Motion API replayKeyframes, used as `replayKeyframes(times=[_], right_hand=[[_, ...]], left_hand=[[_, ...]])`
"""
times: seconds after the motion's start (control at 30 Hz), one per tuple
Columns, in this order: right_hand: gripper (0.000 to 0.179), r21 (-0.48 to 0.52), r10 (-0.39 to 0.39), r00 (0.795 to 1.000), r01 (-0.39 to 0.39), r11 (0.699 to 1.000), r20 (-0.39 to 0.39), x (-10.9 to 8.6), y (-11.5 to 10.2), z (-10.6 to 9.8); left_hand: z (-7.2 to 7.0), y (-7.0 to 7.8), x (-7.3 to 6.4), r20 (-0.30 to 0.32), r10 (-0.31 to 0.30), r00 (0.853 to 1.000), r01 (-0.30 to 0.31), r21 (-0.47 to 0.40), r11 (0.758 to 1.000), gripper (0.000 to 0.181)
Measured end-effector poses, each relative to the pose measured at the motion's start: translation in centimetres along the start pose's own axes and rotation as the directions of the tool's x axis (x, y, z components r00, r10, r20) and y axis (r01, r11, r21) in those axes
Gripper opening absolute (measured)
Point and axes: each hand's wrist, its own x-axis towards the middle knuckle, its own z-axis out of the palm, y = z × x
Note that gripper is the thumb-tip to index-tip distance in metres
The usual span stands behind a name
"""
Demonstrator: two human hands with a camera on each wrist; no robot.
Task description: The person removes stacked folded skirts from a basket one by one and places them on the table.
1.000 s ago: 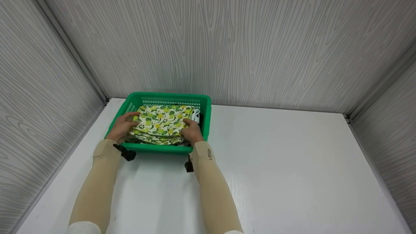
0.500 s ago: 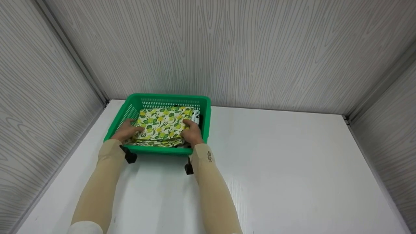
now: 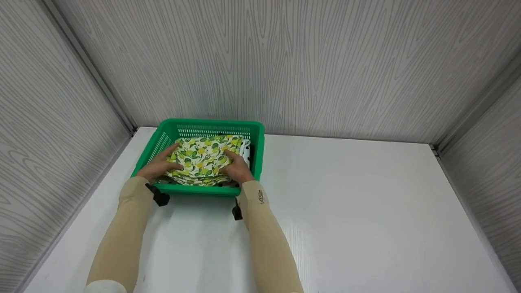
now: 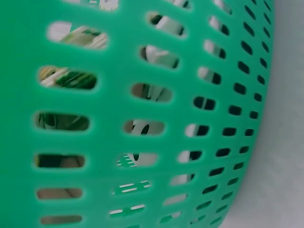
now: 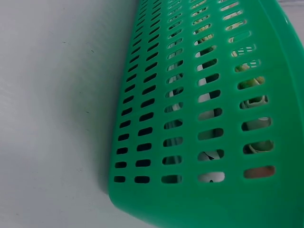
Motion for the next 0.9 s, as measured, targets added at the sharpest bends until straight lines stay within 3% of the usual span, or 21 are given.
replayKeyframes(times=[0.1, 0.27, 0.53, 0.7, 0.9], right_hand=[[0.074, 0.012, 0.019, 1.000, -0.019, 1.000, 0.024, 0.1, 0.0, -0.1], [0.075, 0.015, 0.049, 0.999, -0.050, 0.999, 0.016, -0.1, -0.2, -0.5], [0.073, -0.034, -0.051, 0.999, 0.051, 0.998, -0.003, -1.2, -1.7, -1.7], [0.074, -0.015, -0.057, 0.998, 0.057, 0.998, -0.010, -2.1, -2.4, -3.1], [0.074, -0.043, -0.054, 0.998, 0.054, 0.998, -0.007, -3.1, -2.8, -5.1]], left_hand=[[-0.2, 0.1, -0.2, 0.034, 0.027, 0.999, -0.027, 0.023, 0.999, 0.076], [-0.2, 0.6, -0.4, 0.008, 0.044, 0.999, -0.044, 0.009, 0.999, 0.071], [-0.1, 1.9, -1.1, -0.070, 0.110, 0.991, -0.115, -0.061, 0.992, 0.073], [0.7, 2.4, -1.4, -0.092, 0.158, 0.983, -0.167, -0.098, 0.981, 0.074], [2.0, 3.4, -1.7, -0.073, 0.185, 0.980, -0.195, -0.154, 0.969, 0.075]])
